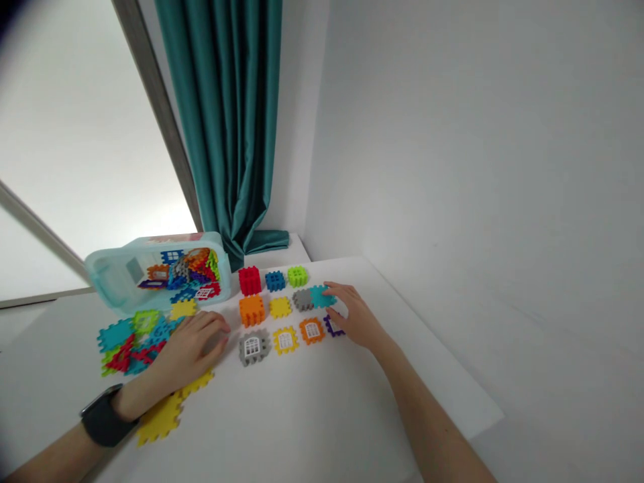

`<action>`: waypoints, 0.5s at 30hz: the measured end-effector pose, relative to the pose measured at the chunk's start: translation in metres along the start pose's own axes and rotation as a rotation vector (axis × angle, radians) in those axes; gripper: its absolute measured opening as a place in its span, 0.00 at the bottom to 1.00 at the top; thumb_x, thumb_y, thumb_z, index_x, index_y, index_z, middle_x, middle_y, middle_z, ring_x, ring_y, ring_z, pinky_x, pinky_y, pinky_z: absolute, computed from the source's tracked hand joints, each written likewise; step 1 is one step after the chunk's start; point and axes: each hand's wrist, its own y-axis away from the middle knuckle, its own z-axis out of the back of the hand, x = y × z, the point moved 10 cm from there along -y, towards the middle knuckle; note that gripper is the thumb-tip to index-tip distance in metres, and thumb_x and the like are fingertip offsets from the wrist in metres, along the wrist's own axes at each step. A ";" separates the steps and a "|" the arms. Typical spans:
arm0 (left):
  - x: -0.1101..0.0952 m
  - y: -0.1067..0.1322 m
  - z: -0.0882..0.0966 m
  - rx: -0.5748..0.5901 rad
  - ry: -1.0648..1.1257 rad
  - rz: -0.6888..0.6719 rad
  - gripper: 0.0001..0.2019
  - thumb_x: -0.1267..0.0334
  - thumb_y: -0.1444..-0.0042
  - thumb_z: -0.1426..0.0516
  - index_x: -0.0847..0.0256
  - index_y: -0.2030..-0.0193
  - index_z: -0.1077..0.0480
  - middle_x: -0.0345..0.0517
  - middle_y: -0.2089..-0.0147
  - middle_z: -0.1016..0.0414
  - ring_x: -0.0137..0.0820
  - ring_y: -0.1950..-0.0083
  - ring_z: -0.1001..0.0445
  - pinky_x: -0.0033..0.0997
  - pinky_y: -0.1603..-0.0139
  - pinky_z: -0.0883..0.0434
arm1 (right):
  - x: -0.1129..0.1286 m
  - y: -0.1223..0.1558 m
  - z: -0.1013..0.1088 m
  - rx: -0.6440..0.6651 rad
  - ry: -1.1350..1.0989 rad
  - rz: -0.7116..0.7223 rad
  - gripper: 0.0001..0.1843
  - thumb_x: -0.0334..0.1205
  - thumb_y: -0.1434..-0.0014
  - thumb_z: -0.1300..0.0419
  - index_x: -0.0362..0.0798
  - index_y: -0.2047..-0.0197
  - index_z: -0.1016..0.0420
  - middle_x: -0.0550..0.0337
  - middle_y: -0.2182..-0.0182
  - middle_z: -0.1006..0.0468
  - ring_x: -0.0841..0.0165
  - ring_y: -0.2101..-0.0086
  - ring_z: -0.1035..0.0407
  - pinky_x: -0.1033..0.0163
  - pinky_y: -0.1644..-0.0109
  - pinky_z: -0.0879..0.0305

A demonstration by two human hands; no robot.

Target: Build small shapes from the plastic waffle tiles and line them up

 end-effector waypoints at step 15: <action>0.008 0.003 -0.021 0.064 -0.030 -0.034 0.09 0.56 0.36 0.48 0.54 0.56 0.28 0.46 0.54 0.24 0.43 0.51 0.27 0.42 0.51 0.32 | -0.081 -0.009 -0.025 0.186 -0.037 -0.165 0.19 0.34 0.42 0.39 0.53 0.47 0.26 0.53 0.42 0.25 0.58 0.42 0.30 0.46 0.34 0.38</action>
